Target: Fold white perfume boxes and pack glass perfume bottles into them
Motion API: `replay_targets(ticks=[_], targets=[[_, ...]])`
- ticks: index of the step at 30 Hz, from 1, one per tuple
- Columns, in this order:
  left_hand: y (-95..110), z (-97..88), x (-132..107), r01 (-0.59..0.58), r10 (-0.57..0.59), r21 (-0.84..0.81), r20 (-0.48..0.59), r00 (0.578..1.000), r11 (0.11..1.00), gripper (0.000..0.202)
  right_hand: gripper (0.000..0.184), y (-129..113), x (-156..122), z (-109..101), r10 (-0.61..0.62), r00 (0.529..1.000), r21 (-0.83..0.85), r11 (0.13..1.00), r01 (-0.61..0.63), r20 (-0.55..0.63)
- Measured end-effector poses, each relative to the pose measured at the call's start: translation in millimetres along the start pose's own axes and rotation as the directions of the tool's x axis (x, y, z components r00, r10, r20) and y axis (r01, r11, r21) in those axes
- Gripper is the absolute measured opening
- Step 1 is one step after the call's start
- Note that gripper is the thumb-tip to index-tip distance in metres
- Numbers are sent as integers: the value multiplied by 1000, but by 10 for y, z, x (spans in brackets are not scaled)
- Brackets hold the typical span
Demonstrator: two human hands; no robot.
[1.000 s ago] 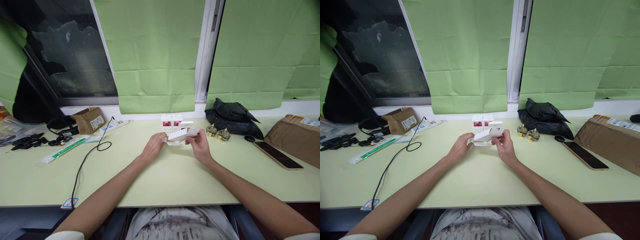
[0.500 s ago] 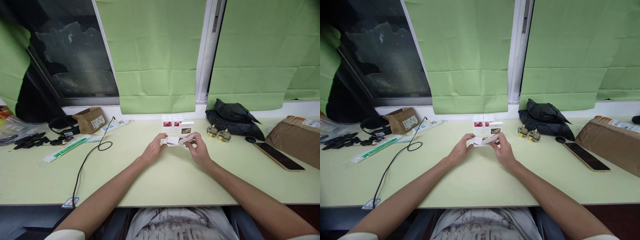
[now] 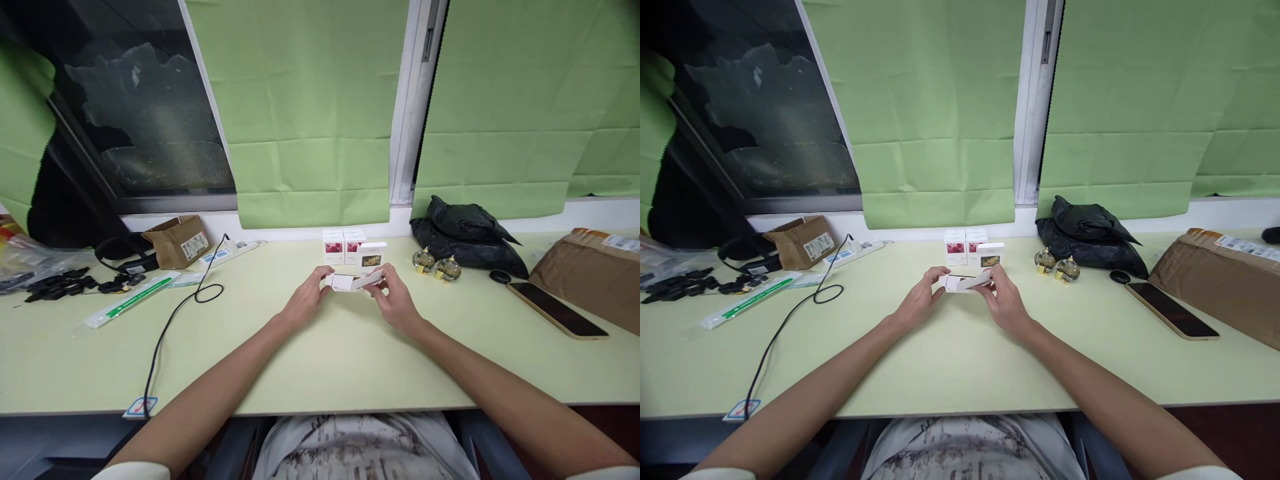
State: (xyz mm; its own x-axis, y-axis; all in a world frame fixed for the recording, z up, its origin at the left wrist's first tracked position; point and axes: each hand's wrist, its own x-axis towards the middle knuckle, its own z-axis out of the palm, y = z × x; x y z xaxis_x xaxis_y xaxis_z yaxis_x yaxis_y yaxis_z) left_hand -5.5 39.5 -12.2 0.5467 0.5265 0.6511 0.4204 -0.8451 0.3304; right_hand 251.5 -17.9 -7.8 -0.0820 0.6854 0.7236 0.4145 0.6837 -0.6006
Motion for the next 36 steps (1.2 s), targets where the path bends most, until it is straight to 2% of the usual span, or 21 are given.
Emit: replay_targets(ticks=[7,15,20,23,26,30,36], targets=[[9,17,-1,-5,5,-8,-2,1000,1000,32,12,9,-9,-10,-36,999,-77,996,37,10],[33,27,-25,-20,20,-27,16,1000,999,37,2,-40,15,-28,-174,984,-140,974,179,43],[107,16,-24,-22,23,-46,26,999,999,35,4,-17,3,-46,-182,983,-148,972,185,35],[170,10,-21,-38,40,-60,27,999,997,34,17,2,-8,-46,-205,979,-170,964,205,17],[222,2,-23,-56,57,-69,14,998,996,34,26,2,-11,-53,-282,959,-222,934,279,18],[256,-19,-20,-60,60,-79,-4,998,995,31,17,-10,-2,-78,-377,925,-337,864,373,58],[255,-36,-18,-26,26,-85,-3,1000,996,32,18,-3,-1,-123,-379,914,-383,831,404,141]])
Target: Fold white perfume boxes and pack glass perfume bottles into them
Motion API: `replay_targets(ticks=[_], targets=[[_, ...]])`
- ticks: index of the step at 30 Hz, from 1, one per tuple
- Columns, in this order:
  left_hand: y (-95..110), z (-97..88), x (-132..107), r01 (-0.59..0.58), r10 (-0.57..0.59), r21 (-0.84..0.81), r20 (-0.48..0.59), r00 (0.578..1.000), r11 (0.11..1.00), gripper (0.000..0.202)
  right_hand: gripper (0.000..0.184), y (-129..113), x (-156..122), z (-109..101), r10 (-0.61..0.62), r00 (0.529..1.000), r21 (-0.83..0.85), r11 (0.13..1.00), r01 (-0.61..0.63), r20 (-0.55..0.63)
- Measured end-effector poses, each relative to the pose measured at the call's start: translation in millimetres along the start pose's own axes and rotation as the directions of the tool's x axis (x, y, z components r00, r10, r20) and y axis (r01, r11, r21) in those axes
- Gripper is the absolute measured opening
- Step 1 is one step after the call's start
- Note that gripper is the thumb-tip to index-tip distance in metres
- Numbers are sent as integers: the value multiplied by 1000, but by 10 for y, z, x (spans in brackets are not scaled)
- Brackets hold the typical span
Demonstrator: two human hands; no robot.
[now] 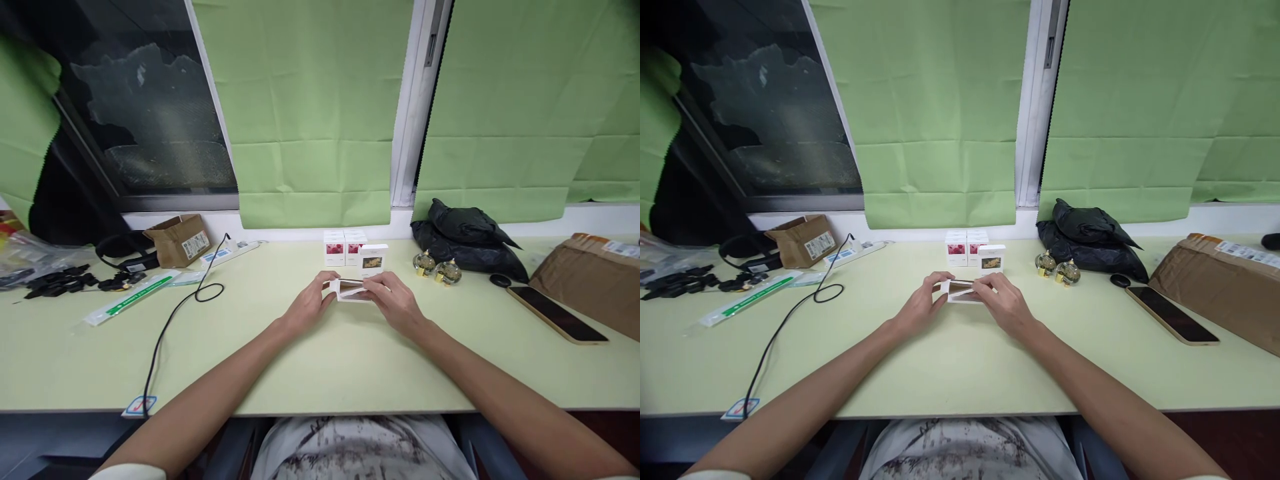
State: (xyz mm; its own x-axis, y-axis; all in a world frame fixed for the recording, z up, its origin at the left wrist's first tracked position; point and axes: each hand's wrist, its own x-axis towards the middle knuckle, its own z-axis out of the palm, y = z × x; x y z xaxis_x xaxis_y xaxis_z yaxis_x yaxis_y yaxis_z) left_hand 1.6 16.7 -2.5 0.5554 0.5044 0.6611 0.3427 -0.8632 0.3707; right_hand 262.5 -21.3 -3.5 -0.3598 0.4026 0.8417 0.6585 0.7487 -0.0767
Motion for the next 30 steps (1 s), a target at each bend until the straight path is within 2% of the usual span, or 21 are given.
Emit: replay_targets(ticks=[6,11,22,30], targets=[[-9,-8,-8,-20,20,20,-3,1000,1000,32,25,-11,1,-62,-21,999,-67,998,24,45],[-10,-15,-5,-1,1,20,-10,1000,1000,28,28,-10,16,-90,-35,998,-47,998,37,48],[-42,-9,-18,-20,20,32,11,1000,999,33,19,-2,17,-56,-8,998,-132,991,16,56],[-27,-28,-17,24,-23,-14,53,998,1000,32,15,10,35,-60,-5,998,-80,997,10,63]])
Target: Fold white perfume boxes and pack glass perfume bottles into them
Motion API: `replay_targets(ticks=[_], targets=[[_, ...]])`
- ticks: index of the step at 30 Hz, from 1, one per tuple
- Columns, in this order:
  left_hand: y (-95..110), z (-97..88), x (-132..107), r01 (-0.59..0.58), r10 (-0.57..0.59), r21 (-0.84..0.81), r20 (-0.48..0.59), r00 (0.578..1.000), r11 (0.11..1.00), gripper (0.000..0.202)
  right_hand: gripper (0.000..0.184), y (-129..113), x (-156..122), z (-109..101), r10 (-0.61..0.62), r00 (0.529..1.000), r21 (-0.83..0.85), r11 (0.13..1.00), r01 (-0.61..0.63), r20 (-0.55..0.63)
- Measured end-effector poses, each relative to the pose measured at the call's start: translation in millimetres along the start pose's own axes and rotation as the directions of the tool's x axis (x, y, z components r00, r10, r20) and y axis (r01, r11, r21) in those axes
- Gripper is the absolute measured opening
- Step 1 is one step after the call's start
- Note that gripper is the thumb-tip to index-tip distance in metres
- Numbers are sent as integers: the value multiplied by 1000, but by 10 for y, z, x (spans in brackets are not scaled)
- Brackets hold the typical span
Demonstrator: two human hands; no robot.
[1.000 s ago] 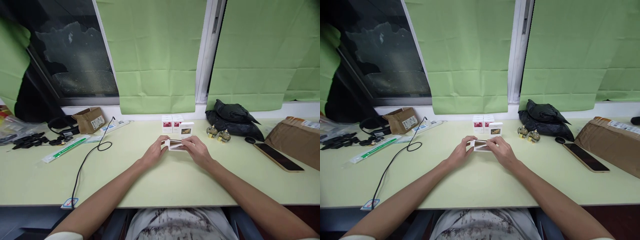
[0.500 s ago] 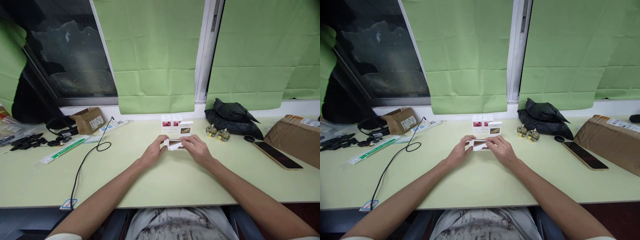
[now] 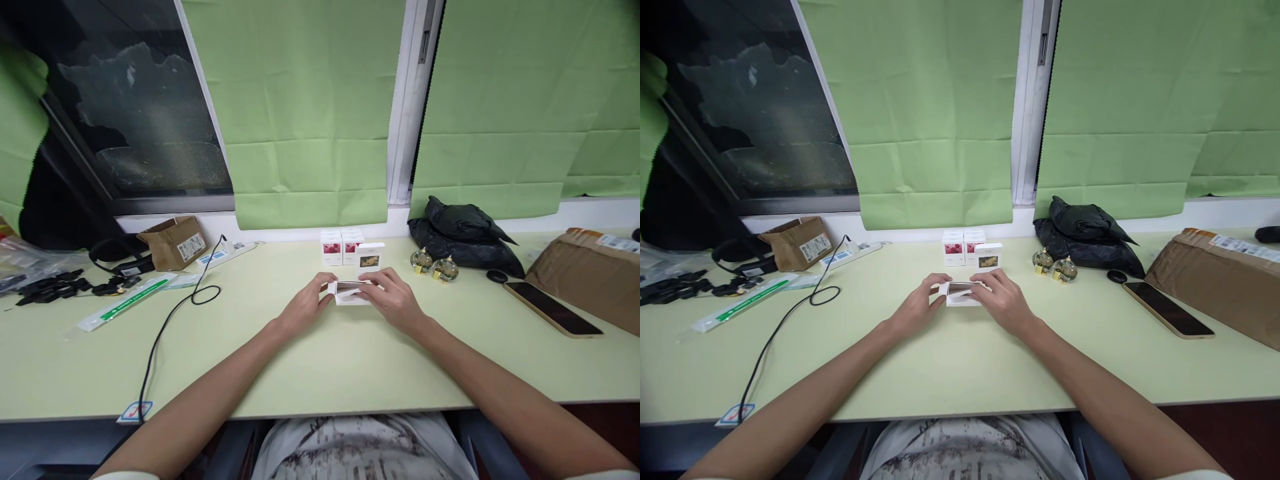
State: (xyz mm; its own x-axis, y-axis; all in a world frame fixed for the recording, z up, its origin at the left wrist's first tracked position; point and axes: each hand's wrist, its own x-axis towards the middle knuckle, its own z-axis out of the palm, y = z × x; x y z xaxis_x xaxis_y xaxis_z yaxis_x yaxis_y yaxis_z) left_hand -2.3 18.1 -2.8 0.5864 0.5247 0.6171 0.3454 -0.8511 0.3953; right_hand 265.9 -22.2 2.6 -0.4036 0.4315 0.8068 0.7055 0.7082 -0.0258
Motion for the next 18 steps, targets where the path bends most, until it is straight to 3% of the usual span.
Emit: replay_targets(ticks=[5,18], targets=[[10,-9,-4,35,-34,-16,23,999,999,32,15,10,11,0,-26,1000,21,999,26,11],[-3,-8,-6,-5,5,3,22,1000,1000,34,22,48,58,-29,-80,990,177,982,59,117]])
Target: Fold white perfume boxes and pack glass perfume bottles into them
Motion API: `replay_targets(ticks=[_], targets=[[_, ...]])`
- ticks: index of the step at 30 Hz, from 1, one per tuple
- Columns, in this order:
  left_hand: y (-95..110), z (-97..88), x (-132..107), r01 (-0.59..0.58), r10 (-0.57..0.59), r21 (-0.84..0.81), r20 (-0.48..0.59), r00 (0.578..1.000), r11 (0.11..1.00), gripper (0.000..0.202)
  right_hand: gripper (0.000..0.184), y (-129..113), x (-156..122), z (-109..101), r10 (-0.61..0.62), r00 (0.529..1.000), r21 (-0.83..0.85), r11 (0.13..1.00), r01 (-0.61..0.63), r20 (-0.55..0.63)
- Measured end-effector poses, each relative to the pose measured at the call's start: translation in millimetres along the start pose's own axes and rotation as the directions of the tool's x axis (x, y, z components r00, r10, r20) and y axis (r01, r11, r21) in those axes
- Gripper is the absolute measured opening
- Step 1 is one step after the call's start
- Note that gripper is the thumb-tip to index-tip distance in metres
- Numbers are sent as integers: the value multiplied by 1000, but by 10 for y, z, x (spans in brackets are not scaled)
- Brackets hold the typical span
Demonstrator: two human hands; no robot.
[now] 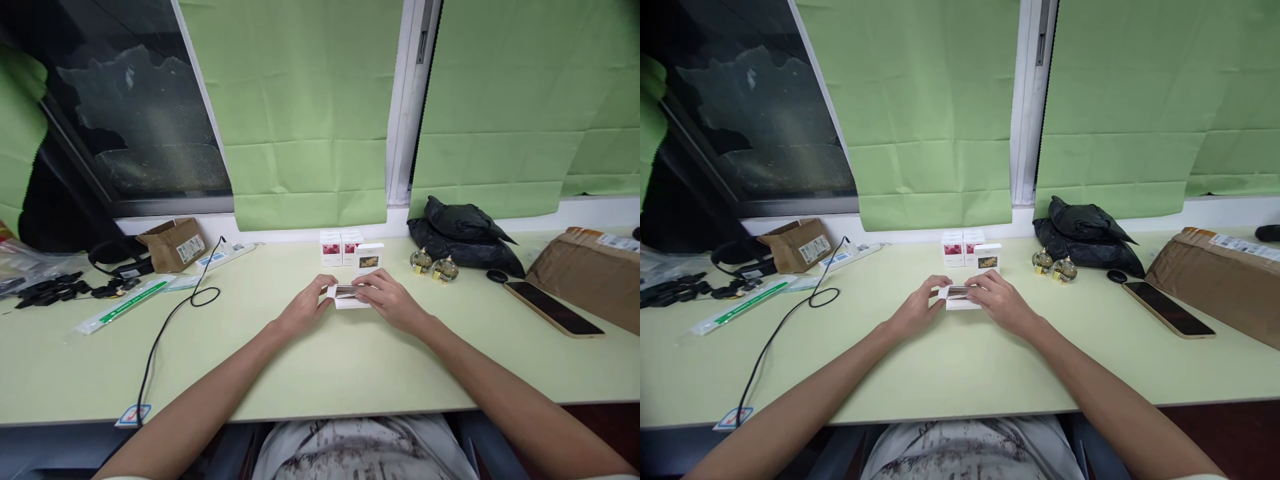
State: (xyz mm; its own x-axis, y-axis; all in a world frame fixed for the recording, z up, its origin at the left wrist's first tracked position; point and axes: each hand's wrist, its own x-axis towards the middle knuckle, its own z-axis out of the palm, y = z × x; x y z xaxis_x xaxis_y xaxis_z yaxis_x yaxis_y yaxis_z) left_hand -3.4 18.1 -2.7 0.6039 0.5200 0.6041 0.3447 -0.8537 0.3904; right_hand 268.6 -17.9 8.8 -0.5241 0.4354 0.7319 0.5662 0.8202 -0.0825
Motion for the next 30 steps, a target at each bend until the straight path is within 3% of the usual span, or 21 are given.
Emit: replay_targets(ticks=[12,20,30], targets=[[29,26,12,5,-5,-63,3,1000,998,28,20,-38,-6,-55,17,997,-99,995,-9,78],[69,9,3,42,-41,-67,9,999,997,30,21,-68,1,-12,10,1000,-192,981,-8,10],[70,9,3,39,-38,-50,25,999,998,32,15,-71,23,7,99,991,-109,988,-109,-90]])
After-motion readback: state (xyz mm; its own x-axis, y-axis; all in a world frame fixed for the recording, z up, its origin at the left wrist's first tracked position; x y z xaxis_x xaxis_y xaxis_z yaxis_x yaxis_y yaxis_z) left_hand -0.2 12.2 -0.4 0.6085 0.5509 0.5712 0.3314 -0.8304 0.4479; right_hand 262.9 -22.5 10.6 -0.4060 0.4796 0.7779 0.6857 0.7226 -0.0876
